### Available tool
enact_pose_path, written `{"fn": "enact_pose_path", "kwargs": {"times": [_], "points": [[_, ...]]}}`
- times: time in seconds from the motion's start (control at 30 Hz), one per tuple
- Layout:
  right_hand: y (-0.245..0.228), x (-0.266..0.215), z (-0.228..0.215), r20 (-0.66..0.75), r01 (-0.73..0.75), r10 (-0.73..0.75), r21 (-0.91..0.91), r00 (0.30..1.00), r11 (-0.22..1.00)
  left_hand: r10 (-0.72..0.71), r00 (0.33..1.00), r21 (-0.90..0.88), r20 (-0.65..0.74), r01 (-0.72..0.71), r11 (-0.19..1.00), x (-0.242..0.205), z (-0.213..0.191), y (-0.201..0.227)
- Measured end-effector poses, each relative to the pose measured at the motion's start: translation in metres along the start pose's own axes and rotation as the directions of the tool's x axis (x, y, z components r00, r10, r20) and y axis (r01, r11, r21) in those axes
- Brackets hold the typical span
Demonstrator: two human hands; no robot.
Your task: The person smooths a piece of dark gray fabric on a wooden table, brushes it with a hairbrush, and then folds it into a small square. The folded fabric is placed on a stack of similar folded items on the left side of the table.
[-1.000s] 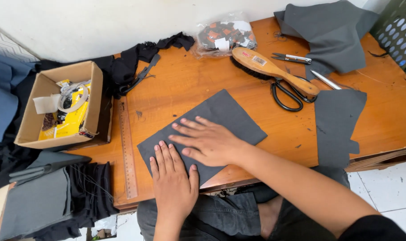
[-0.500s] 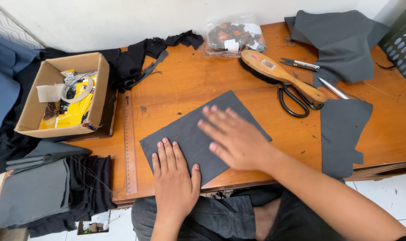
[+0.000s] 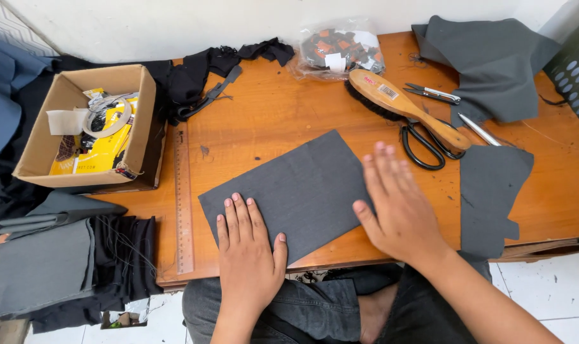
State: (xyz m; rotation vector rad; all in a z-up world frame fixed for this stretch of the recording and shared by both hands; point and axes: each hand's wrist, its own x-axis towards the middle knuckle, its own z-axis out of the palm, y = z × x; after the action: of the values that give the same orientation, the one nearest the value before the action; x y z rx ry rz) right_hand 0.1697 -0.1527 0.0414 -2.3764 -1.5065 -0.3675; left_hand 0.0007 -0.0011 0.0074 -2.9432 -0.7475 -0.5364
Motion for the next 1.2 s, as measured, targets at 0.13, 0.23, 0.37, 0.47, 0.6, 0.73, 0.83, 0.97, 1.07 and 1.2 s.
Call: {"fn": "enact_pose_path", "kwargs": {"times": [0.13, 0.23, 0.37, 0.47, 0.6, 0.73, 0.83, 0.97, 1.07, 1.2], "points": [[-0.017, -0.002, 0.001, 0.116, 0.351, -0.359, 0.084, 0.926, 0.932, -0.031, 0.999, 0.048, -0.006, 0.031, 0.998, 0.004, -0.012, 0.014], [-0.019, -0.004, 0.005, 0.178, 0.351, -0.376, 0.155, 0.909, 0.923, -0.043, 0.999, 0.168, -0.019, 0.046, 0.985, 0.012, -0.025, 0.043], [-0.021, -0.004, 0.006, 0.184, 0.327, -0.366, 0.213, 0.912, 0.921, 0.118, 0.990, -0.369, -0.076, -0.138, 0.919, 0.015, -0.015, 0.076], [-0.020, -0.004, 0.009, 0.201, 0.342, -0.368, 0.153, 0.908, 0.927, 0.119, 0.992, -0.391, -0.044, -0.127, 0.912, 0.007, -0.012, 0.065], [-0.016, -0.005, 0.014, 0.239, 0.357, -0.355, 0.035, 0.904, 0.933, 0.055, 0.997, -0.199, 0.045, -0.045, 0.979, -0.018, -0.027, 0.020], [-0.015, -0.006, 0.016, 0.216, 0.358, -0.351, 0.007, 0.911, 0.934, -0.184, 0.982, 0.191, 0.028, 0.176, 0.966, -0.047, -0.034, -0.020], [-0.016, -0.006, 0.016, 0.206, 0.368, -0.356, -0.020, 0.912, 0.930, -0.298, 0.954, 0.236, -0.031, 0.296, 0.925, -0.035, -0.047, -0.010], [-0.016, -0.006, 0.015, 0.225, 0.358, -0.351, 0.010, 0.909, 0.934, -0.050, 0.988, -0.160, -0.145, 0.026, 0.987, 0.021, -0.038, 0.014], [-0.017, -0.007, 0.014, 0.228, 0.344, -0.345, 0.046, 0.911, 0.938, 0.092, 0.994, -0.316, 0.065, -0.067, 0.946, 0.052, -0.003, 0.015], [-0.016, -0.007, 0.014, 0.243, 0.325, -0.335, 0.080, 0.910, 0.942, -0.028, 0.973, -0.157, 0.230, 0.065, 0.986, 0.052, 0.007, -0.011]]}}
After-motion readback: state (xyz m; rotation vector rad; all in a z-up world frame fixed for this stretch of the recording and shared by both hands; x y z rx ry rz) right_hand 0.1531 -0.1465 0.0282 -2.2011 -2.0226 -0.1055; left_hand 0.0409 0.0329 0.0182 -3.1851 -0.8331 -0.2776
